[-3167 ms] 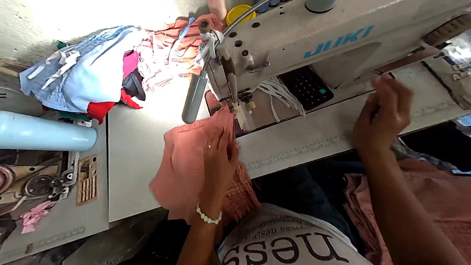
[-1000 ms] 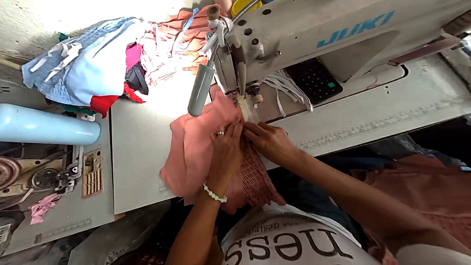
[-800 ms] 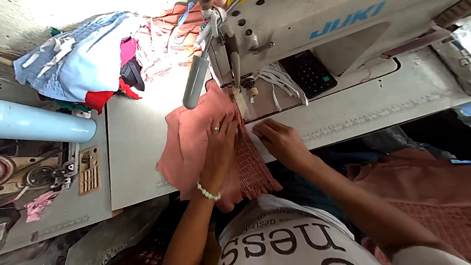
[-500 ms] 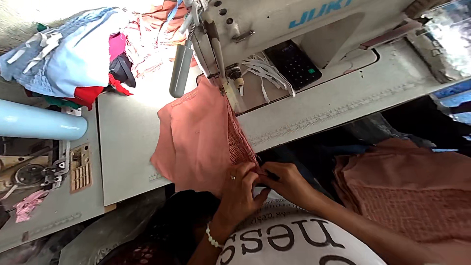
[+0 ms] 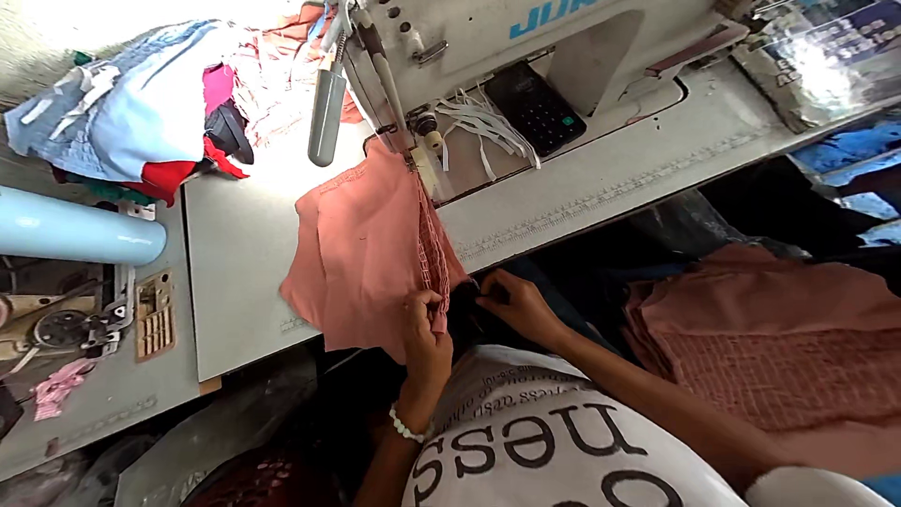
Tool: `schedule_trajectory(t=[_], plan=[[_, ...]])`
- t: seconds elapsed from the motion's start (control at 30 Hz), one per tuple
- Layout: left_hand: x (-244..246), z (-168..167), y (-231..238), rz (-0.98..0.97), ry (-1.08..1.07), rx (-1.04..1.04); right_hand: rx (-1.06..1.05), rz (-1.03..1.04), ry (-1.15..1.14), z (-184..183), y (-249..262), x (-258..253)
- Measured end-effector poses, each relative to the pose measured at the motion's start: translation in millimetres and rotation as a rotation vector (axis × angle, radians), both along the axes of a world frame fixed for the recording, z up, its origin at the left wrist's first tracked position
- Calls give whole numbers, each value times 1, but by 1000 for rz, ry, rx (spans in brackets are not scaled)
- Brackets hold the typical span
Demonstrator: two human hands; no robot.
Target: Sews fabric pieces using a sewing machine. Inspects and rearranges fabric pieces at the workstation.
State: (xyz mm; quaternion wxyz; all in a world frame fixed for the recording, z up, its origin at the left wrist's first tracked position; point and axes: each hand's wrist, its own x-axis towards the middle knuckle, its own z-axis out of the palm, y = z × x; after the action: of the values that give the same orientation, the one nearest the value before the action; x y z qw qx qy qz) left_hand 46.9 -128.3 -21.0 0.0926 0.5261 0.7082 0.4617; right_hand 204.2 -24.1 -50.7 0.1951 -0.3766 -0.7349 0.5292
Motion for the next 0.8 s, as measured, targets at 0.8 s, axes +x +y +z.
schedule_trajectory(t=[0.8], plan=[[-29, 61, -32, 260, -74, 47, 955, 563, 384, 98, 17, -58]])
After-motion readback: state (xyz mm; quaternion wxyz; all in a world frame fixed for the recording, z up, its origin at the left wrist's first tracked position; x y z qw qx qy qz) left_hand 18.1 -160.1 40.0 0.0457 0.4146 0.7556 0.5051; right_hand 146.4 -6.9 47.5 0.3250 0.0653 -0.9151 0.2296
